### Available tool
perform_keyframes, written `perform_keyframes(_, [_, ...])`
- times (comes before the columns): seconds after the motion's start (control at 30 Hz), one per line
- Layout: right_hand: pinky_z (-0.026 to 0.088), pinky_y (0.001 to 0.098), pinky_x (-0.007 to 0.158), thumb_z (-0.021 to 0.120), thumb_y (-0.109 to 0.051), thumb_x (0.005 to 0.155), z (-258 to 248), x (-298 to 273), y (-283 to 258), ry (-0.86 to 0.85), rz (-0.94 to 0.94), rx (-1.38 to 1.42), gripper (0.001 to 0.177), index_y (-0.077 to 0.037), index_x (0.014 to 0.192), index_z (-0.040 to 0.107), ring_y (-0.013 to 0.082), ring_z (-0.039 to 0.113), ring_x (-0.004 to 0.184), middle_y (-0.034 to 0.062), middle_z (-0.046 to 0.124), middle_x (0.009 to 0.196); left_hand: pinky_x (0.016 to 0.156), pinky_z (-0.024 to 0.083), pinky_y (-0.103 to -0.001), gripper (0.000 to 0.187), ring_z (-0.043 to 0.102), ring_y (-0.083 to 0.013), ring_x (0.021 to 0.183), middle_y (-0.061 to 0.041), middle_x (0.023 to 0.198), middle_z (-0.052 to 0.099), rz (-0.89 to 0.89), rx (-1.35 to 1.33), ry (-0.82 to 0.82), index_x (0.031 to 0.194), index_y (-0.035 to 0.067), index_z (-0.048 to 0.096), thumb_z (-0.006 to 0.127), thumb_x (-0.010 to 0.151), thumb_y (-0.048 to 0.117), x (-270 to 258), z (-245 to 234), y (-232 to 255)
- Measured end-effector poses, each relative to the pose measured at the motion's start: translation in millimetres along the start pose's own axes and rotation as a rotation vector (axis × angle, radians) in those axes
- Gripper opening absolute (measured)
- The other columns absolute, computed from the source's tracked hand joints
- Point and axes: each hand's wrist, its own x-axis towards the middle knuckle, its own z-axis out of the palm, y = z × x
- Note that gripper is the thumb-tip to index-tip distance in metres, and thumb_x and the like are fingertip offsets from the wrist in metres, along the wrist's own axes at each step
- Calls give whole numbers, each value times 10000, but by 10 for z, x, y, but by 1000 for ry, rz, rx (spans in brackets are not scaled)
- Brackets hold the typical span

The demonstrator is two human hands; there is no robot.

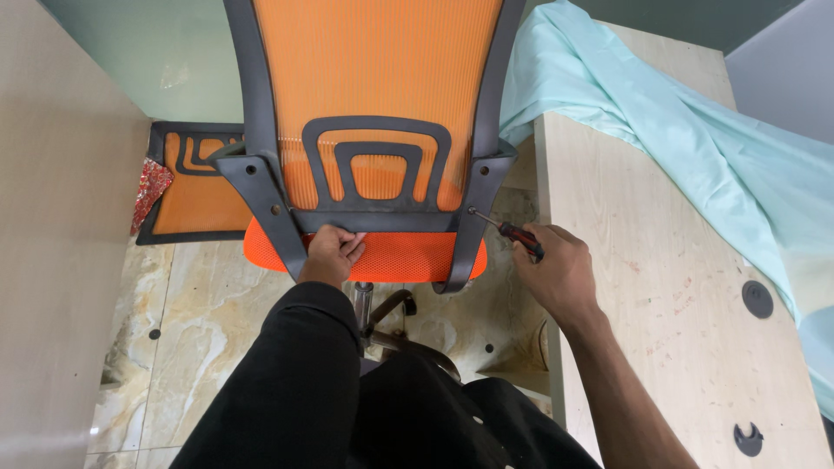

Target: The person uses a screwdriver to tighten screws on the back of an orange mesh office chair, securing the backrest frame to the seat. The person holds the chair steady with one hand while turning the screwdriver with the other.

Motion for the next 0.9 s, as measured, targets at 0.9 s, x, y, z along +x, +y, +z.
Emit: perform_keyframes(0.9, [571,407,804,755,-190,775,189,316,311,-44,34,-47,345,-54,1092,761,320,729,868,152,751,957,1056,555,-424,296,676,-300,1088,-159,1240,571,48,-35,-45,1229,-19,504,505,938,-74,98,2,-113])
